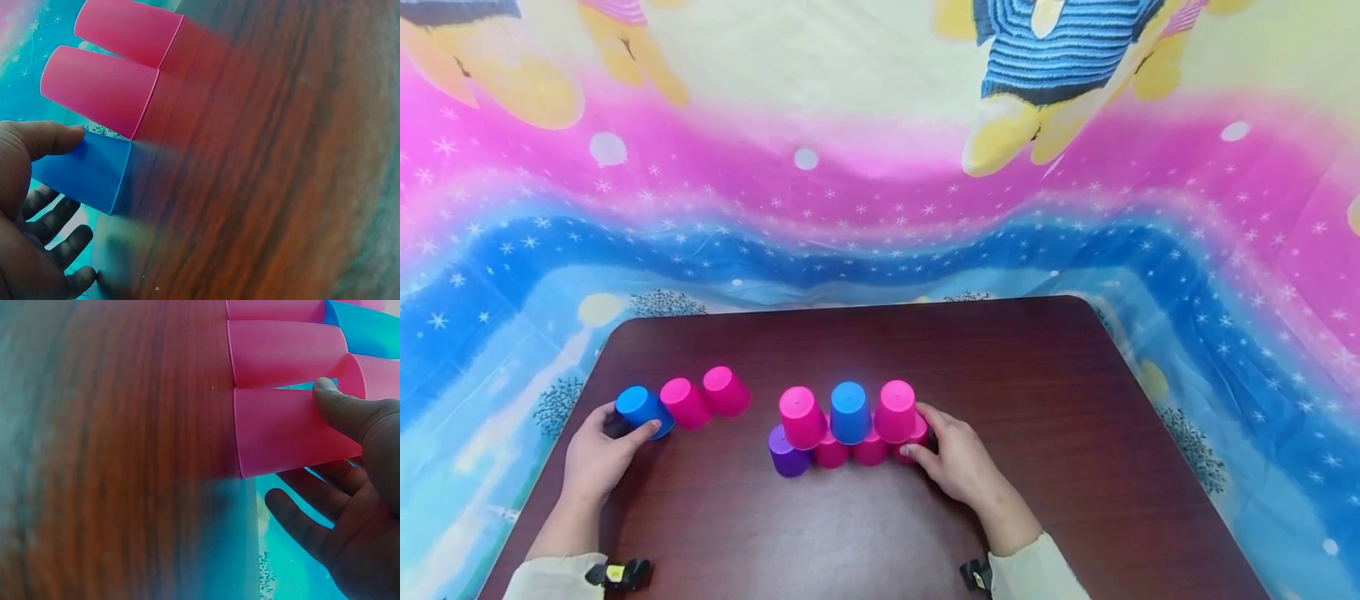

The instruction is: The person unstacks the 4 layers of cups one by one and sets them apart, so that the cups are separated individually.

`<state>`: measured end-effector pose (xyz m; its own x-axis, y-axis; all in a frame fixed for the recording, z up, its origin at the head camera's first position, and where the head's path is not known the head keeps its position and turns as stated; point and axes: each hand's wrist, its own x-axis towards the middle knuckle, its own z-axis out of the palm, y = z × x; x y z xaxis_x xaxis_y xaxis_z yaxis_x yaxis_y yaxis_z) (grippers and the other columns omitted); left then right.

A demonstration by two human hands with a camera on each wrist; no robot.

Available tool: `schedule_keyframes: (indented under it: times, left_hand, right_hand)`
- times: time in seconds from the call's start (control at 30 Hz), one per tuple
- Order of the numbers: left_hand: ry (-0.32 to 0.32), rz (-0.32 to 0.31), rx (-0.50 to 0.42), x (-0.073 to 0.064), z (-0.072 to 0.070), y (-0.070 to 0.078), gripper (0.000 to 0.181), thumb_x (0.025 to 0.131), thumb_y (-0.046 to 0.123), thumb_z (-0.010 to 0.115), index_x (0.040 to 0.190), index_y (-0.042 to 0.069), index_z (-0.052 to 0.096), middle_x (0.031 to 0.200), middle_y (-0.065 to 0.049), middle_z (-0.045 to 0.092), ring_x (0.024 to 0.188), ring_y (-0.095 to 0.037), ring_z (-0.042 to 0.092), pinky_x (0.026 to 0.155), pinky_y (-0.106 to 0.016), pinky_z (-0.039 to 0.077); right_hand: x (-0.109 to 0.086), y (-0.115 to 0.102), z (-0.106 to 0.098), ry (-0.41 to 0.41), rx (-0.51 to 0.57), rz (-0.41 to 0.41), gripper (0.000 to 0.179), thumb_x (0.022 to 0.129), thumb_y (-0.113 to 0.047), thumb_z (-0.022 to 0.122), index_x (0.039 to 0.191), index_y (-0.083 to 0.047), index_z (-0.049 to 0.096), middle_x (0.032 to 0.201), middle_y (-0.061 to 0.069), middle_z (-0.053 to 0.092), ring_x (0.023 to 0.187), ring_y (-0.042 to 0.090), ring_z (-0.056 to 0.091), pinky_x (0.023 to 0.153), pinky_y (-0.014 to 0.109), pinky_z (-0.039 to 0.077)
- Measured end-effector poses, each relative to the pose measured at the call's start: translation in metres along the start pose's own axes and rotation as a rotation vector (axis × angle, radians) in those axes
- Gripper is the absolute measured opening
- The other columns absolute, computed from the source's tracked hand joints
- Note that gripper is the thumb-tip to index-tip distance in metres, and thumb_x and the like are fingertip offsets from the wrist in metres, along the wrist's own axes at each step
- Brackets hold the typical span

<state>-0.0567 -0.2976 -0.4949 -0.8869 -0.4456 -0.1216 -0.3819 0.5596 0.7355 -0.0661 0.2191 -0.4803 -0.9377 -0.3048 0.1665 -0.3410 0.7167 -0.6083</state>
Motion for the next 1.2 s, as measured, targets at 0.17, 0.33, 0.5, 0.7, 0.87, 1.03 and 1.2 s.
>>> schedule_keyframes:
  times: [0.17, 0.33, 0.5, 0.7, 0.87, 1.03, 1.2]
  left_hand:
    - [0.007, 0.018, 0.000, -0.001, 0.000, -0.002, 0.086, 0.092, 0.043, 0.078, 0.153, -0.004, 0.040, 0.150, -0.033, 0.045, 0.136, -0.055, 0.043, 0.106, -0.074, 0.038]
    - [0.005, 0.013, -0.011, 0.000, -0.002, -0.002, 0.087, 0.091, 0.043, 0.079, 0.154, -0.002, 0.039, 0.151, -0.032, 0.045, 0.137, -0.055, 0.042, 0.106, -0.074, 0.038]
    - [0.010, 0.005, -0.038, -0.001, -0.004, -0.001, 0.087, 0.090, 0.043, 0.080, 0.155, 0.001, 0.040, 0.151, -0.029, 0.046, 0.137, -0.054, 0.044, 0.104, -0.074, 0.040]
    - [0.015, 0.007, -0.064, -0.003, -0.009, 0.005, 0.085, 0.091, 0.045, 0.079, 0.155, 0.004, 0.041, 0.151, -0.028, 0.047, 0.136, -0.052, 0.045, 0.100, -0.072, 0.045]
    - [0.042, 0.024, -0.079, -0.007, -0.013, 0.012, 0.083, 0.090, 0.045, 0.080, 0.155, 0.008, 0.043, 0.150, -0.025, 0.048, 0.135, -0.049, 0.045, 0.097, -0.069, 0.048]
    - [0.081, 0.061, -0.072, -0.011, -0.018, 0.024, 0.078, 0.091, 0.043, 0.079, 0.154, 0.011, 0.046, 0.154, -0.023, 0.044, 0.141, -0.048, 0.039, 0.097, -0.071, 0.047]
    - [0.093, 0.090, -0.075, -0.015, -0.022, 0.038, 0.077, 0.091, 0.042, 0.079, 0.154, 0.012, 0.047, 0.157, -0.022, 0.040, 0.141, -0.048, 0.038, 0.094, -0.069, 0.049]
  right_hand:
    - [0.000, -0.001, 0.000, -0.004, 0.011, 0.011, 0.065, 0.086, -0.028, 0.087, 0.143, -0.014, 0.059, 0.124, 0.003, 0.072, 0.113, 0.021, 0.069, 0.100, 0.045, 0.056]
    - [-0.001, 0.000, 0.001, -0.012, 0.010, 0.023, 0.067, 0.086, -0.028, 0.087, 0.144, -0.014, 0.058, 0.125, 0.003, 0.071, 0.114, 0.021, 0.069, 0.101, 0.045, 0.055]
    - [-0.002, 0.000, 0.001, -0.011, 0.005, 0.025, 0.068, 0.086, -0.029, 0.087, 0.145, -0.014, 0.057, 0.126, 0.004, 0.071, 0.114, 0.021, 0.069, 0.101, 0.045, 0.055]
    - [-0.002, 0.000, 0.001, -0.012, 0.008, 0.028, 0.068, 0.086, -0.029, 0.087, 0.145, -0.015, 0.057, 0.126, 0.004, 0.071, 0.114, 0.021, 0.069, 0.101, 0.045, 0.055]
    - [-0.002, 0.001, 0.002, -0.017, 0.008, 0.037, 0.070, 0.086, -0.028, 0.087, 0.146, -0.014, 0.056, 0.128, 0.004, 0.070, 0.116, 0.023, 0.068, 0.101, 0.045, 0.055]
    - [-0.002, 0.000, 0.001, -0.022, 0.013, 0.046, 0.070, 0.086, -0.029, 0.087, 0.147, -0.014, 0.055, 0.129, 0.004, 0.069, 0.116, 0.023, 0.068, 0.102, 0.045, 0.054]
    - [-0.001, 0.000, 0.000, -0.026, 0.016, 0.051, 0.070, 0.086, -0.029, 0.087, 0.147, -0.014, 0.055, 0.129, 0.004, 0.069, 0.116, 0.024, 0.068, 0.102, 0.046, 0.054]
